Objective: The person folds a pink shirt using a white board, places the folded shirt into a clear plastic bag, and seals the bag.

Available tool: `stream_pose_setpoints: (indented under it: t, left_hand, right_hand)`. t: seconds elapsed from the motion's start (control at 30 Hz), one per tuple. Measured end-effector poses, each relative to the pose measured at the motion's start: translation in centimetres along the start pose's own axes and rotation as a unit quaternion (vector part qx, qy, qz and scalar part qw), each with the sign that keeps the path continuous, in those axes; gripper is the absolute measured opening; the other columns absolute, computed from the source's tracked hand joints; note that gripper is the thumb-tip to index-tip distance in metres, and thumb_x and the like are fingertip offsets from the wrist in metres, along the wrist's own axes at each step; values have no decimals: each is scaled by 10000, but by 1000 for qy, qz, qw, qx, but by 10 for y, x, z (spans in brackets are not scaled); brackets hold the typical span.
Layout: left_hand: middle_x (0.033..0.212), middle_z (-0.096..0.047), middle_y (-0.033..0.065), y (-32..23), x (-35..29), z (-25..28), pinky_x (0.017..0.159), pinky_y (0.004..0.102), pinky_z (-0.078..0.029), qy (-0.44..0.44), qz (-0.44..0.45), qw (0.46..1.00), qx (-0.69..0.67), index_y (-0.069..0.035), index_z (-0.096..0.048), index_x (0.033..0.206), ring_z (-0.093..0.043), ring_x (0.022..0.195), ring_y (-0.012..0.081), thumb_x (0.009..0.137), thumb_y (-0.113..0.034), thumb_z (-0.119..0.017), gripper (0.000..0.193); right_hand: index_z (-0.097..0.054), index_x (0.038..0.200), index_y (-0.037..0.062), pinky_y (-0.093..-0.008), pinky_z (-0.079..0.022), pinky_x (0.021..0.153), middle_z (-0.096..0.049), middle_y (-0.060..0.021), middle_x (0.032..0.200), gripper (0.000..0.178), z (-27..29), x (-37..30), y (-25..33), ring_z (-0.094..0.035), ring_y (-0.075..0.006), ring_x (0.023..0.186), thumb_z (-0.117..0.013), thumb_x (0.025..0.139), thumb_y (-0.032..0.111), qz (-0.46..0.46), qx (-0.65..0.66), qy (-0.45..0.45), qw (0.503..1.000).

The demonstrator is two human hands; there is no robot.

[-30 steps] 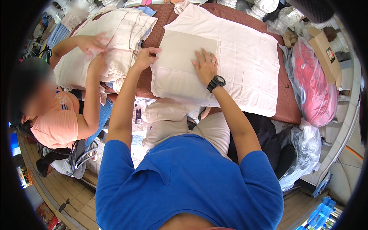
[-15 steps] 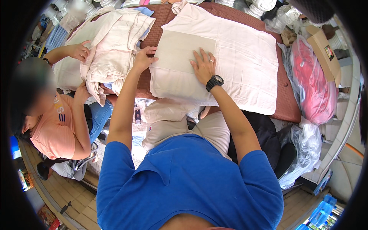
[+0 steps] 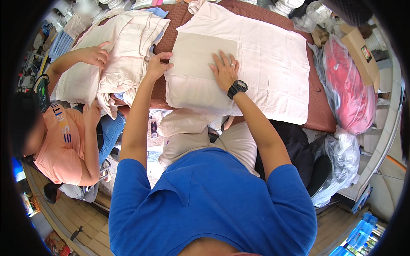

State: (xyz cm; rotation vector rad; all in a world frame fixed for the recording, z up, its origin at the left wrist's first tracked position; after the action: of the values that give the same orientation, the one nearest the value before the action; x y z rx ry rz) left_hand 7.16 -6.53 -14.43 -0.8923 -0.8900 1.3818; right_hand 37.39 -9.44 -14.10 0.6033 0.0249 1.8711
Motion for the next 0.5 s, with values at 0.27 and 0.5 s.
stream_pose_setpoints:
  t: [0.27,0.5]
  left_hand:
    - [1115,-700,107,4,1,1,658,251,-527,3,-1,1000,-6,-48,-674,1216,-633,706,103,718,31,-791,518]
    - [1113,-700,103,2,1,2,661,254,-535,5,-6,1000,-1,-42,-675,1209,-643,723,109,721,24,-796,508]
  right_hand:
    - [-475,1443,199,-611,-216,1142,-346,-98,1556,497,-6,5,-3,-281,-419,1395,-494,998,420,4,6,4,1000]
    - [-456,1461,204,-599,-200,1157,-336,-104,1564,513,-6,10,-12,-255,-431,1416,-484,999,427,5,42,39,998]
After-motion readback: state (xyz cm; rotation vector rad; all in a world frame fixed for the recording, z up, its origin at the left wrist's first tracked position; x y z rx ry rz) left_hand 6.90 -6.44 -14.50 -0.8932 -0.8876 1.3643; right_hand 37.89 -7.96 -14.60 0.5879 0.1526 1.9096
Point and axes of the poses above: each hand's wrist, its own x-axis towards the middle knuckle, its own z-axis out of the back of the hand, y = z × x, the point moved 3 cm from there along x, towards the middle knuckle
